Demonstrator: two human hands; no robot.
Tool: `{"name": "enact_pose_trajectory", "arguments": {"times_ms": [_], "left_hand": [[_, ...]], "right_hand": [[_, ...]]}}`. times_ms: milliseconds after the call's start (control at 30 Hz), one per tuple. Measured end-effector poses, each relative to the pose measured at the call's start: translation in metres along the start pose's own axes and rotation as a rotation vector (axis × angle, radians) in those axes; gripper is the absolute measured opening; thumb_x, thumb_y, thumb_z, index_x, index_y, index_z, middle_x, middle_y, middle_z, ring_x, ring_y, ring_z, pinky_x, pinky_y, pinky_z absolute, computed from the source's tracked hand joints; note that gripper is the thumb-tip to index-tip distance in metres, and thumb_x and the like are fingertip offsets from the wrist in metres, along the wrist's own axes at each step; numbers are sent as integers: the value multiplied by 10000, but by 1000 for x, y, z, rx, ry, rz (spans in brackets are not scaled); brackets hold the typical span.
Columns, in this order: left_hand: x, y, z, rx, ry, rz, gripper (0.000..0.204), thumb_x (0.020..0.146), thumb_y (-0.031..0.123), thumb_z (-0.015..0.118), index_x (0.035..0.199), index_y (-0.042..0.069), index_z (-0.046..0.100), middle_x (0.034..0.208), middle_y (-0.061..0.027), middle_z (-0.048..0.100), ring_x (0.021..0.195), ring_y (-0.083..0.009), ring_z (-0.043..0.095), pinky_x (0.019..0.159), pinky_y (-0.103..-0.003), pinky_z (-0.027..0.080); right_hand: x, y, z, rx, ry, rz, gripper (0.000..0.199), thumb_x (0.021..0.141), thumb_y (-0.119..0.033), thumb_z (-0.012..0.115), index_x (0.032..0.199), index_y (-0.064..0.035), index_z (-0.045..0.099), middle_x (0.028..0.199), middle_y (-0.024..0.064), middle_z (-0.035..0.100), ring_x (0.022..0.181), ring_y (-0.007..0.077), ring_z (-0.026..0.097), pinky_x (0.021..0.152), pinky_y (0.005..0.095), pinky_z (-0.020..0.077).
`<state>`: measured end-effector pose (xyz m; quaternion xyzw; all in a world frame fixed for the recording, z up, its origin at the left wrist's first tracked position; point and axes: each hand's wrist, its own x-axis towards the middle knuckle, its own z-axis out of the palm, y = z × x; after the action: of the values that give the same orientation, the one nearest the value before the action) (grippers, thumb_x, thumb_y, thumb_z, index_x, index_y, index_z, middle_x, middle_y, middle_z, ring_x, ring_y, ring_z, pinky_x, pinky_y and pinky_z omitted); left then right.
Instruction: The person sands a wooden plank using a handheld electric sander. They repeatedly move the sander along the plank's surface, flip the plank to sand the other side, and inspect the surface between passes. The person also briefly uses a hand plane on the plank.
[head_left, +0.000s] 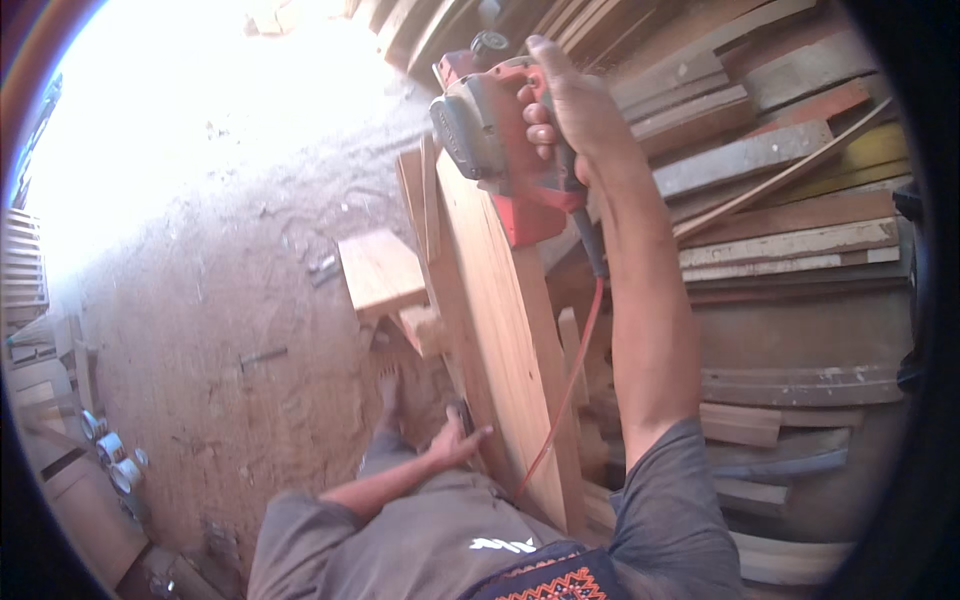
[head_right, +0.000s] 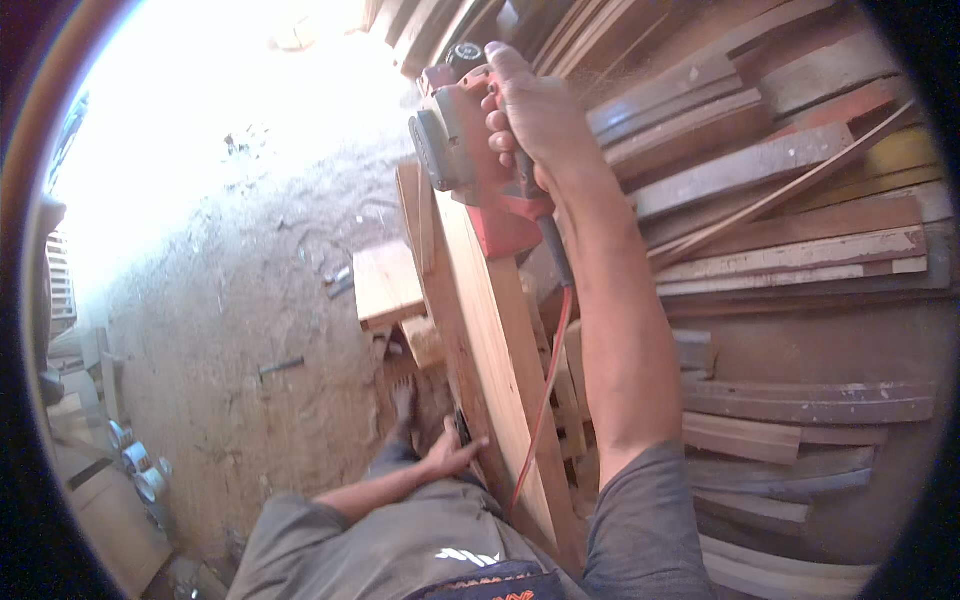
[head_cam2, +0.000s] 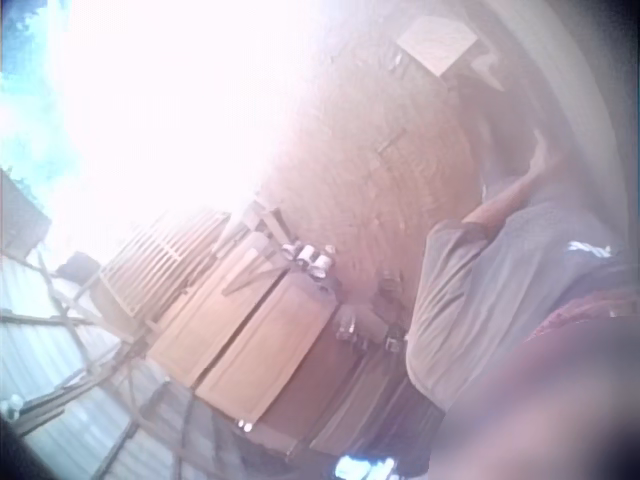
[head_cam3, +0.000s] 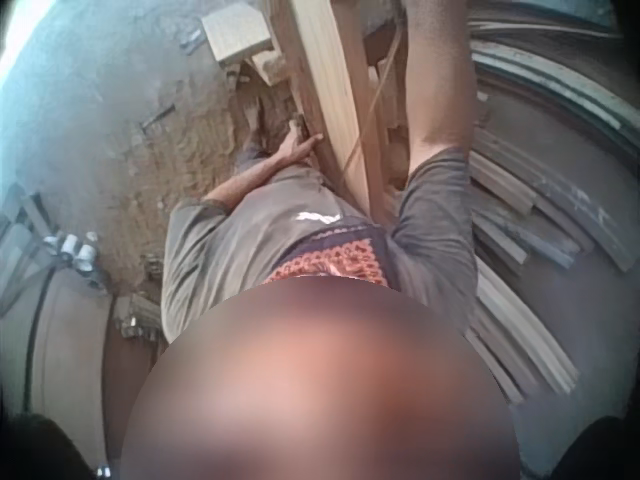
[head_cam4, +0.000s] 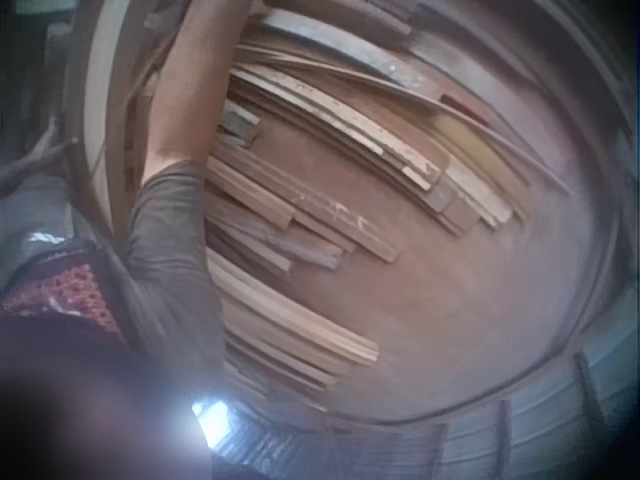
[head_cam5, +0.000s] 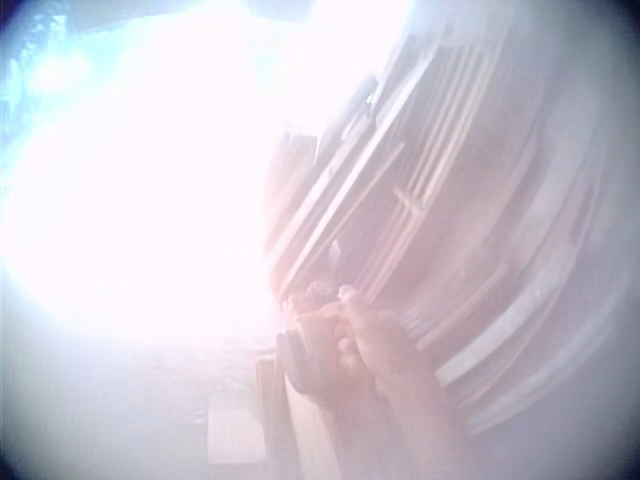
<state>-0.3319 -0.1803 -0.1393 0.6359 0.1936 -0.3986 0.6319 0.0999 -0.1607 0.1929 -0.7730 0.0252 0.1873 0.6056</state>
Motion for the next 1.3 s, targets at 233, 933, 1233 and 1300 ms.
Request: {"name": "enact_pose_trajectory", "arguments": {"times_ms": [233, 933, 1233, 1300], "left_hand": [[1, 7, -4, 155, 34, -3, 1032, 909, 597, 758, 1418, -146, 252, 1299, -354, 609, 1267, -387, 623, 1056, -450, 496], [-38, -61, -193, -428, 821, 262, 178, 978, 210, 624, 1066, 55, 625, 850, -89, 650, 713, -228, 671, 598, -405, 557], [-131, 84, -223, -93, 862, 986, 378, 1027, 329, 586, 1200, 7, 684, 1052, -108, 732, 926, -211, 681, 833, -361, 548], [-110, 106, -142, -46, 562, 916, 352, 1011, 299, 616, 1191, 4, 686, 1036, -110, 733, 896, -207, 676, 814, -357, 548]], "right_hand": [[47, -28, 22, 80, -16, -220, 584, 1040, -572, 547, 936, -11, 674, 668, 10, 526, 494, 91, 480, 448, 273, 392], [-635, 219, -151, 193, 1056, 210, 766, 1007, -774, 423, 1016, -40, 643, 583, -18, 450, 441, 92, 408, 429, 261, 341], [-827, 353, -123, 273, 1290, 468, 632, 1062, -594, 510, 1168, -11, 732, 672, -37, 536, 544, 49, 464, 491, 261, 361], [-855, 376, -110, 261, 1336, 437, 546, 1062, -539, 556, 1081, -13, 704, 695, -21, 563, 525, 48, 471, 473, 255, 355]]}}
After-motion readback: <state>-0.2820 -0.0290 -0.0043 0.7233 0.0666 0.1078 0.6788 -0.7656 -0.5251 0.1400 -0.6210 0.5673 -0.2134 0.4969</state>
